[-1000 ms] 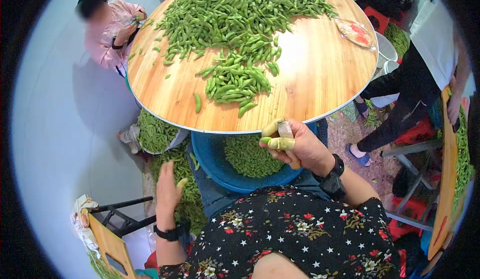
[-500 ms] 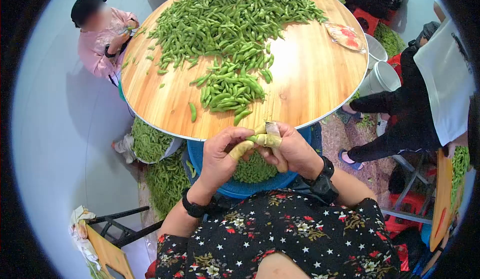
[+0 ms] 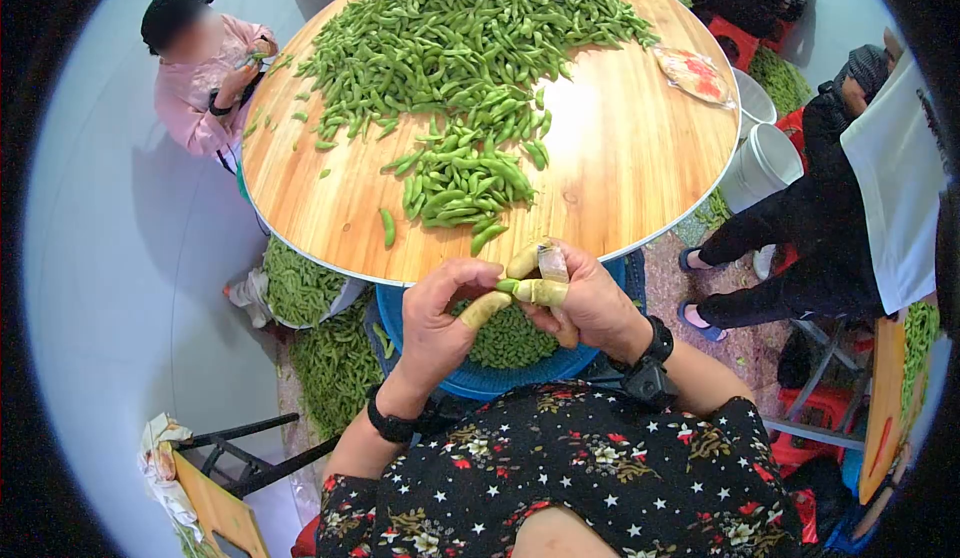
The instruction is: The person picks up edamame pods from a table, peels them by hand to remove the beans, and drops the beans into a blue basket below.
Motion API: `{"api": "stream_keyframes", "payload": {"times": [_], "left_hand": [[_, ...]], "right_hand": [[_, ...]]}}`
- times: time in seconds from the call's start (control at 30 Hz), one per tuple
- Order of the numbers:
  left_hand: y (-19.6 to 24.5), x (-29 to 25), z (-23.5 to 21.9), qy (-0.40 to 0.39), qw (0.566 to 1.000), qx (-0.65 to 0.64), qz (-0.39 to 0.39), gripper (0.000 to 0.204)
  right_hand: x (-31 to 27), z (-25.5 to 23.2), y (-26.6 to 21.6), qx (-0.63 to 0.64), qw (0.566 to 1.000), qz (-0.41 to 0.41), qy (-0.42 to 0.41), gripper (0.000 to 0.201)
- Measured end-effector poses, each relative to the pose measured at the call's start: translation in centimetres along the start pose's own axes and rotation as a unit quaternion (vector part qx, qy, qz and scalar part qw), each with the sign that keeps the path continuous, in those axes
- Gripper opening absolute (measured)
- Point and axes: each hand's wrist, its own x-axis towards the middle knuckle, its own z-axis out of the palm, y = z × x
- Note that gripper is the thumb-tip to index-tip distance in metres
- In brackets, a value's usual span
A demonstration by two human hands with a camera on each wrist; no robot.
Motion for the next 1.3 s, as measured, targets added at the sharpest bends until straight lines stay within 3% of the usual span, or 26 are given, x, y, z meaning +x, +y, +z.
{"api": "stream_keyframes", "payload": {"times": [0.1,0.17,0.2,0.23,0.3,0.33,0.4,0.53,0.6,0.67,0.7,0.73,0.8,0.83,0.9,0.93,1.0,1.03,1.07,1.1,1.13,1.17,1.2,1.23,1.27,1.3], "left_hand": [[0.1,-0.2,-0.2,0.011,1.0,-0.009,-0.017,0.019],[-0.5,-0.4,-0.7,0.025,1.0,0.012,-0.013,0.017],[-1.1,-0.5,-1.0,0.038,0.999,0.034,-0.01,0.017],[-1.8,-0.7,-1.3,0.053,0.997,0.057,-0.02,0.017],[-1.9,-0.5,-1.7,0.061,0.992,0.111,0.001,0.016],[-1.9,-0.7,-1.8,0.067,0.984,0.166,0.013,0.014],[-3.0,-1.2,-2.1,0.084,0.984,0.155,-0.006,0.014],[-3.1,-1.5,-3.3,0.104,0.976,0.189,-0.03,0.013],[-2.9,-1.2,-3.8,0.098,0.971,0.217,-0.019,0.015],[-2.6,-0.8,-4.6,0.166,0.953,0.252,-0.038,0.011],[-3.3,-0.1,-5.3,0.188,0.94,0.285,-0.005,0.015],[-3.7,0.6,-6.1,0.186,0.94,0.284,-0.006,0.015],[-4.7,2.5,-7.5,0.213,0.904,0.371,-0.008,0.022],[-5.4,3.0,-8.0,0.209,0.905,0.37,-0.012,0.022],[-6.7,3.9,-8.6,0.139,0.841,0.523,0.028,0.027],[-6.8,4.1,-8.8,0.135,0.842,0.521,0.026,0.027],[-6.4,4.4,-9.0,0.081,0.873,0.475,-0.073,0.025],[-5.9,4.0,-8.9,0.08,0.874,0.474,-0.076,0.025],[-5.3,3.5,-8.6,0.111,0.923,0.358,-0.084,0.021],[-4.5,2.9,-8.3,0.137,0.958,0.236,-0.091,0.017],[-3.1,2.1,-7.7,0.134,0.958,0.234,-0.098,0.017],[-1.0,0.8,-7.0,0.12,0.984,0.05,-0.124,0.013],[0.7,-0.3,-6.4,0.109,0.975,-0.135,-0.14,0.01],[1.8,-1.3,-5.8,0.097,0.968,-0.183,-0.139,0.008],[2.8,-2.4,-5.3,0.088,0.96,-0.229,-0.134,0.007],[4.2,-3.8,-5.2,0.06,0.971,-0.181,-0.147,0.008]], "right_hand": [[-1.8,0.6,-2.2,-0.014,1.0,-0.004,0.0,0.014],[-4.6,1.5,-5.2,-0.096,0.984,-0.023,-0.149,0.014],[-5.5,2.6,-5.6,-0.095,0.953,-0.184,-0.219,0.016],[-6.8,2.7,-5.9,-0.027,0.927,-0.142,-0.345,0.018],[-8.1,2.9,-6.5,0.012,0.841,-0.181,-0.511,0.02],[-9.2,5.7,-7.3,0.082,0.822,-0.319,-0.465,0.016],[-9.6,7.4,-6.2,0.214,0.797,-0.364,-0.433,0.014],[-9.5,6.0,-7.1,0.16,0.789,-0.381,-0.454,0.016],[-9.9,3.9,-6.8,0.144,0.802,-0.182,-0.55,0.025],[-10.0,3.9,-6.4,0.161,0.801,-0.151,-0.556,0.026],[-10.0,4.1,-6.2,0.176,0.799,-0.12,-0.563,0.026],[-10.0,5.4,-5.8,0.177,0.8,-0.12,-0.561,0.026],[-10.2,8.3,-4.7,0.241,0.804,-0.348,-0.417,0.023],[-10.2,7.4,-5.1,0.244,0.806,-0.347,-0.413,0.023],[-9.9,4.3,-6.4,0.129,0.813,-0.126,-0.554,0.027],[-10.0,3.8,-6.2,0.132,0.815,-0.125,-0.551,0.027],[-9.7,3.5,-6.1,0.089,0.789,-0.099,-0.6,0.029],[-9.7,3.9,-6.4,0.092,0.789,-0.096,-0.599,0.029],[-9.8,4.8,-6.9,0.114,0.817,-0.078,-0.56,0.03],[-9.8,5.3,-7.3,0.136,0.843,-0.061,-0.517,0.044],[-9.5,4.8,-7.7,0.141,0.845,-0.058,-0.512,0.044],[-9.2,4.1,-8.3,0.052,0.852,0.079,-0.516,0.029],[-8.8,3.7,-8.7,-0.044,0.832,0.212,-0.511,0.02],[-7.9,3.5,-6.7,-0.056,0.88,-0.109,-0.46,0.016],[-6.3,3.1,-5.9,-0.112,0.881,-0.163,-0.431,0.012],[-4.9,2.1,-4.8,-0.193,0.895,-0.122,-0.384,0.011]]}}
